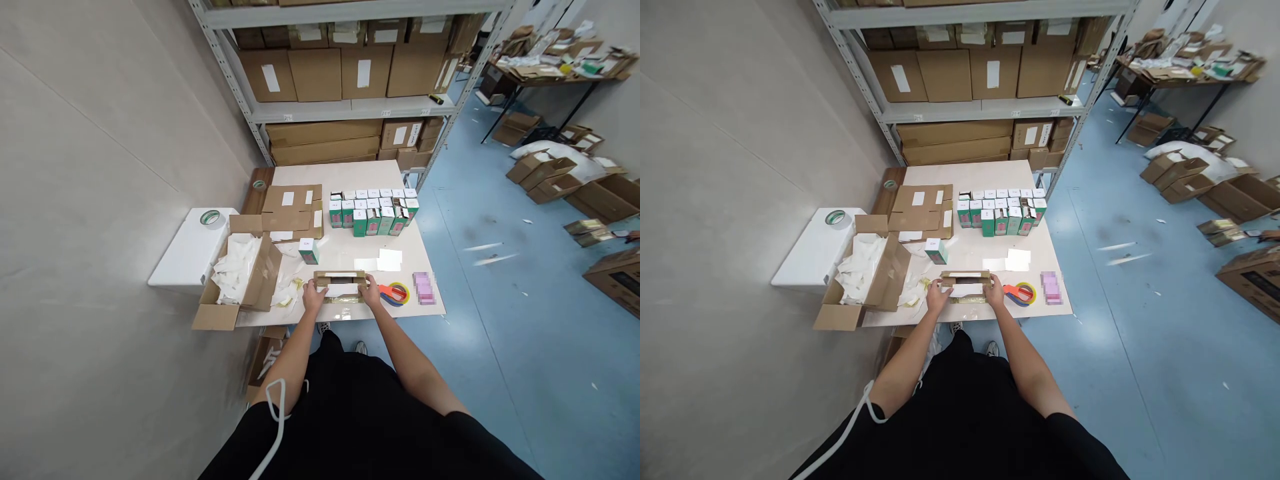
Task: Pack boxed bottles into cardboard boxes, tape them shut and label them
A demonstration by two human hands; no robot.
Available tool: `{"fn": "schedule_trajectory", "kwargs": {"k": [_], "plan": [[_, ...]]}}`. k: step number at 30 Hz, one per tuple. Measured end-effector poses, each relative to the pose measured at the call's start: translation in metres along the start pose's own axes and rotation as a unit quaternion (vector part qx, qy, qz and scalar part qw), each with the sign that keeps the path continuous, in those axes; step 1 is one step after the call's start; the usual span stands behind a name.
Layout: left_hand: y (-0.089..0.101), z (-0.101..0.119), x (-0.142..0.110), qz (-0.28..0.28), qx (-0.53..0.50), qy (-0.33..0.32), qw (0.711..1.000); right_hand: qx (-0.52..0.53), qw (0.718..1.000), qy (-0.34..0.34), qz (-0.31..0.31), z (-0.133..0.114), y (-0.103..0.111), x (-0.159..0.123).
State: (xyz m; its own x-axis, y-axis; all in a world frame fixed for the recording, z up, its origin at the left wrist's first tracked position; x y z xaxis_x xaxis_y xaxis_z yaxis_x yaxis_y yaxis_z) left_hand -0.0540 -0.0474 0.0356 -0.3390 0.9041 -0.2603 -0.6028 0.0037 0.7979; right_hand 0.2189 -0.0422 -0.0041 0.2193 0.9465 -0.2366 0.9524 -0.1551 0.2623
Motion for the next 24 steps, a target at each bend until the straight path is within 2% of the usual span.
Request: {"fn": "schedule_trajectory", "kwargs": {"k": [3, 10, 13, 17, 20, 24], "plan": [[0.000, 0.002, 0.006, -0.005, -0.002, 0.014, 1.000, -0.034, 0.999, -0.003, 0.019, -0.004, -0.007, 0.003], [-0.002, -0.010, 0.013, -0.039, -0.030, 0.023, 0.999, -0.069, 0.997, -0.025, 0.007, 0.002, -0.013, -0.003], [0.007, -0.008, 0.013, -0.033, -0.011, -0.020, 0.999, -0.074, 0.997, -0.007, 0.009, -0.004, -0.008, -0.005], [0.016, 0.004, 0.013, -0.047, -0.006, -0.099, 0.994, -0.076, 0.995, 0.062, 0.025, -0.024, -0.005, -0.003], [0.018, 0.011, 0.016, -0.062, -0.007, -0.109, 0.992, -0.100, 0.992, 0.079, 0.015, -0.035, -0.005, -0.001], [0.028, 0.016, 0.021, -0.053, -0.003, -0.100, 0.994, -0.109, 0.990, 0.087, -0.002, -0.046, 0.000, 0.001]]}}
Point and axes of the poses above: each hand's wrist, its own x-axis towards the middle knuckle, its own y-axis out of the back of the hand, z = x × y, the point moved 4 cm from there along x, towards the middle knuckle, and after that the axes turned 6 degrees about x, right-handed, at the moved point
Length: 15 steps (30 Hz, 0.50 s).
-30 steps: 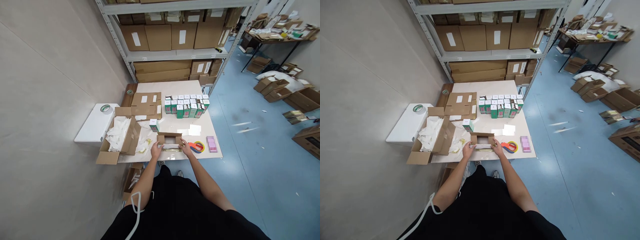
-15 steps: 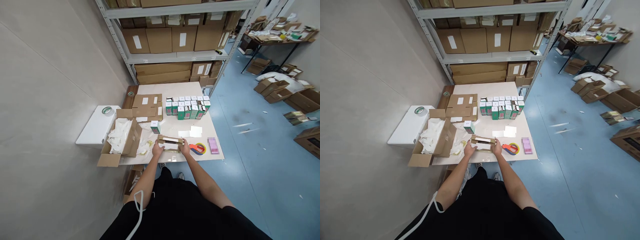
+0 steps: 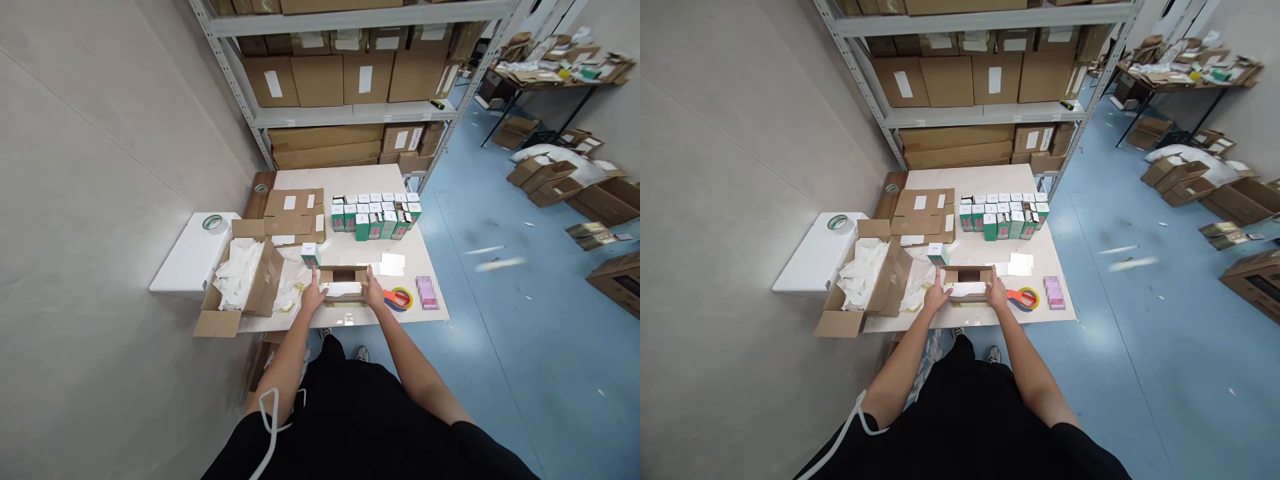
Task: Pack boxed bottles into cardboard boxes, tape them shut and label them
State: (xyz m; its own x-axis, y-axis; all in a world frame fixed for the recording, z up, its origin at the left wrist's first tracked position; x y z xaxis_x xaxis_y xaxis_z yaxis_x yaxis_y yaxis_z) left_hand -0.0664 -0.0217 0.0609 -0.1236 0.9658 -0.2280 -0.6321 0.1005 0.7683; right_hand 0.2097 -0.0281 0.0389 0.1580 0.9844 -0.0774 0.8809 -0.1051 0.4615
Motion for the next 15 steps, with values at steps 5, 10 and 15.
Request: {"fn": "schedule_trajectory", "kwargs": {"k": [5, 10, 15], "plan": [[0.012, 0.009, 0.002, -0.067, 0.044, -0.037, 0.996, -0.069, 0.996, -0.032, -0.052, -0.009, 0.013, 0.000], [0.012, 0.013, 0.006, -0.057, 0.083, -0.040, 0.994, -0.163, 0.979, -0.062, -0.104, -0.016, 0.019, 0.000], [0.002, 0.011, 0.005, -0.034, 0.091, -0.047, 0.994, -0.206, 0.971, -0.048, -0.117, -0.021, 0.016, 0.003]]}}
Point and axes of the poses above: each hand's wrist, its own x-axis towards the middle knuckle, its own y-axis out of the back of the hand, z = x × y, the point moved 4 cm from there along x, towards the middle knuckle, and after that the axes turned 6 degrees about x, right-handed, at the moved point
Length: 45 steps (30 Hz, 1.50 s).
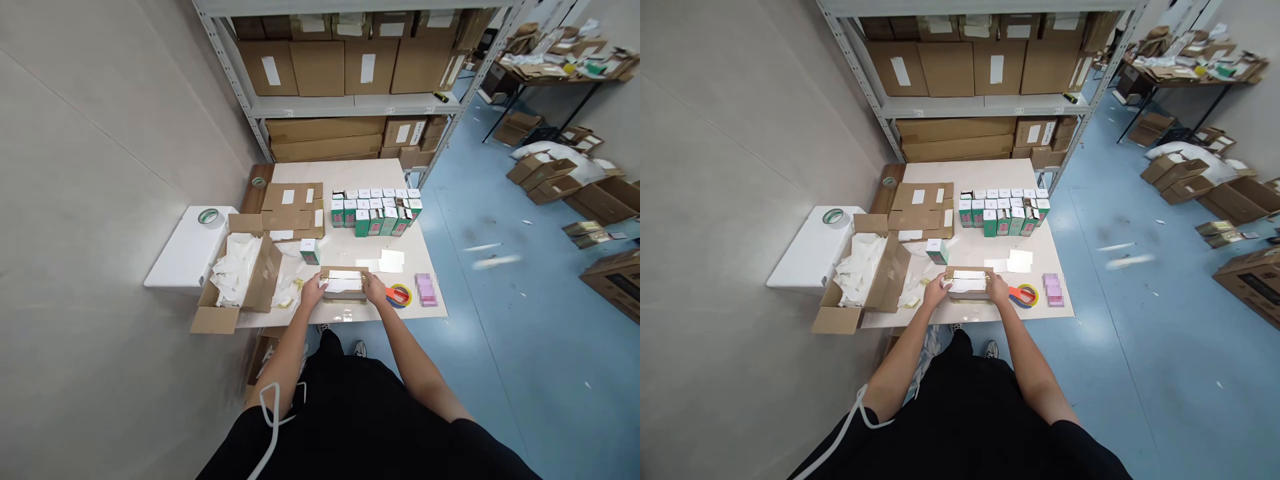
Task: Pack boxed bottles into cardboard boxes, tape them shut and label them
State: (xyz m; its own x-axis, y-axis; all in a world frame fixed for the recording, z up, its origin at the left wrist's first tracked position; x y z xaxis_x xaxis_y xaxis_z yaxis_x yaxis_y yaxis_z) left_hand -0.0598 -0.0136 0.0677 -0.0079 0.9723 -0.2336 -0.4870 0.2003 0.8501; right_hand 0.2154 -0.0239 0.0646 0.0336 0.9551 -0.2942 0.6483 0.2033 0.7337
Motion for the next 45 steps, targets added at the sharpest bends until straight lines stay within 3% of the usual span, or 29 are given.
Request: {"fn": "schedule_trajectory", "kwargs": {"k": [9, 12, 19, 26, 33, 45], "plan": [[-0.009, -0.013, -0.014, 0.029, 0.041, 0.041, 0.998, 0.028, 0.999, 0.014, -0.033, 0.001, -0.024, -0.005], [-0.020, -0.014, -0.015, 0.034, -0.008, 0.039, 0.999, 0.049, 0.999, 0.005, -0.020, 0.005, -0.032, -0.005], [-0.039, -0.011, -0.013, 0.018, -0.108, 0.039, 0.993, 0.144, 0.988, 0.006, -0.061, 0.019, -0.045, 0.008], [-0.038, -0.014, -0.015, -0.019, -0.114, 0.060, 0.991, 0.192, 0.979, 0.016, -0.070, 0.029, -0.059, 0.008], [-0.035, -0.014, -0.019, -0.024, -0.083, 0.038, 0.996, 0.195, 0.977, 0.037, -0.075, 0.030, -0.054, -0.001], [-0.030, -0.019, -0.045, -0.025, -0.102, 0.066, 0.992, 0.147, 0.989, 0.011, -0.032, 0.027, -0.054, -0.041]]}}
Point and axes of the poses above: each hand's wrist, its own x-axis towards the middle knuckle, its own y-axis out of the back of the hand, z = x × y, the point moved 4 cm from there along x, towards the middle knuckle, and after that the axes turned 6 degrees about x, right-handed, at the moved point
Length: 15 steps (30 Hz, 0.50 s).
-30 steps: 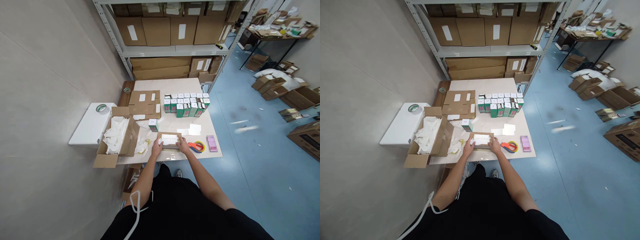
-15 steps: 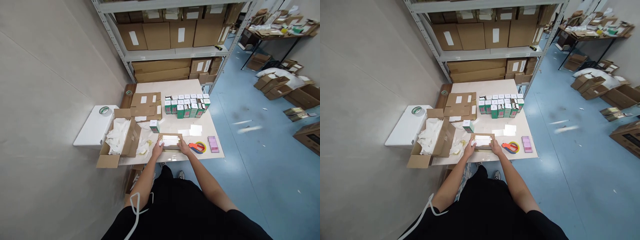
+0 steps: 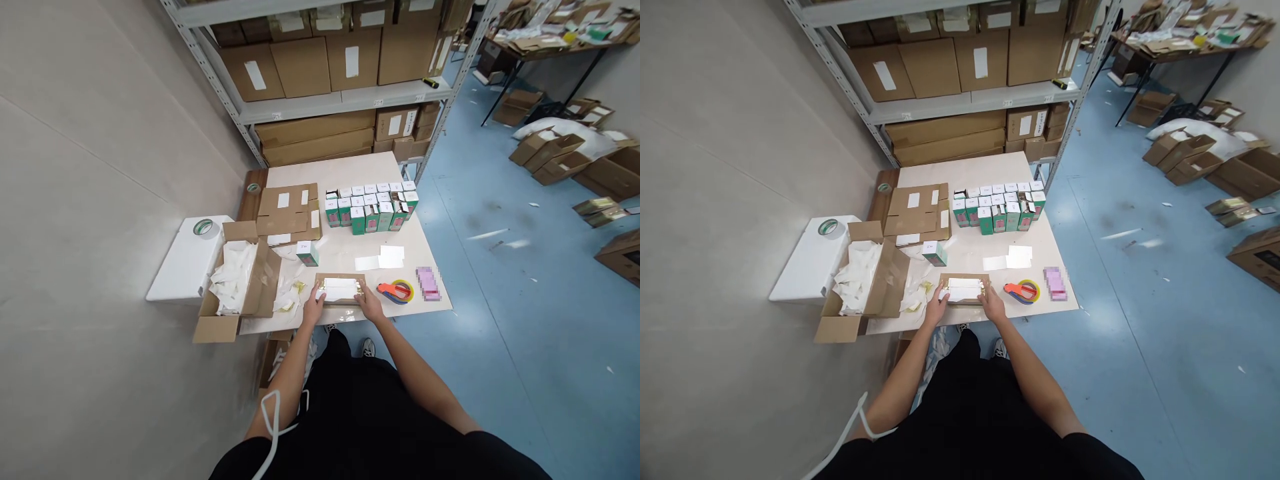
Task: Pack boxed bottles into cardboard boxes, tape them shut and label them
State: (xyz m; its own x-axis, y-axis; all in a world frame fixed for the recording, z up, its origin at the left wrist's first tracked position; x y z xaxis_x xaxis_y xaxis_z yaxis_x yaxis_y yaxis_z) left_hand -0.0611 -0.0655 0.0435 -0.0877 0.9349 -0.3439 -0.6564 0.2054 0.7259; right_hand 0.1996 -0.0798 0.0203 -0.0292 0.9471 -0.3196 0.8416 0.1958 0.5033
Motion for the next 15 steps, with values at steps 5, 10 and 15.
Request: {"fn": "schedule_trajectory", "kwargs": {"k": [5, 10, 15], "plan": [[-0.004, 0.009, 0.025, 0.003, -0.009, 0.007, 1.000, -0.031, 0.999, -0.019, -0.015, -0.009, 0.008, 0.025], [-0.010, 0.010, 0.056, -0.001, 0.009, 0.047, 0.999, -0.071, 0.997, -0.032, -0.026, -0.015, 0.010, 0.053], [-0.025, 0.006, 0.065, -0.014, 0.057, 0.060, 0.996, -0.058, 0.996, -0.049, -0.037, 0.006, 0.005, 0.060]]}}
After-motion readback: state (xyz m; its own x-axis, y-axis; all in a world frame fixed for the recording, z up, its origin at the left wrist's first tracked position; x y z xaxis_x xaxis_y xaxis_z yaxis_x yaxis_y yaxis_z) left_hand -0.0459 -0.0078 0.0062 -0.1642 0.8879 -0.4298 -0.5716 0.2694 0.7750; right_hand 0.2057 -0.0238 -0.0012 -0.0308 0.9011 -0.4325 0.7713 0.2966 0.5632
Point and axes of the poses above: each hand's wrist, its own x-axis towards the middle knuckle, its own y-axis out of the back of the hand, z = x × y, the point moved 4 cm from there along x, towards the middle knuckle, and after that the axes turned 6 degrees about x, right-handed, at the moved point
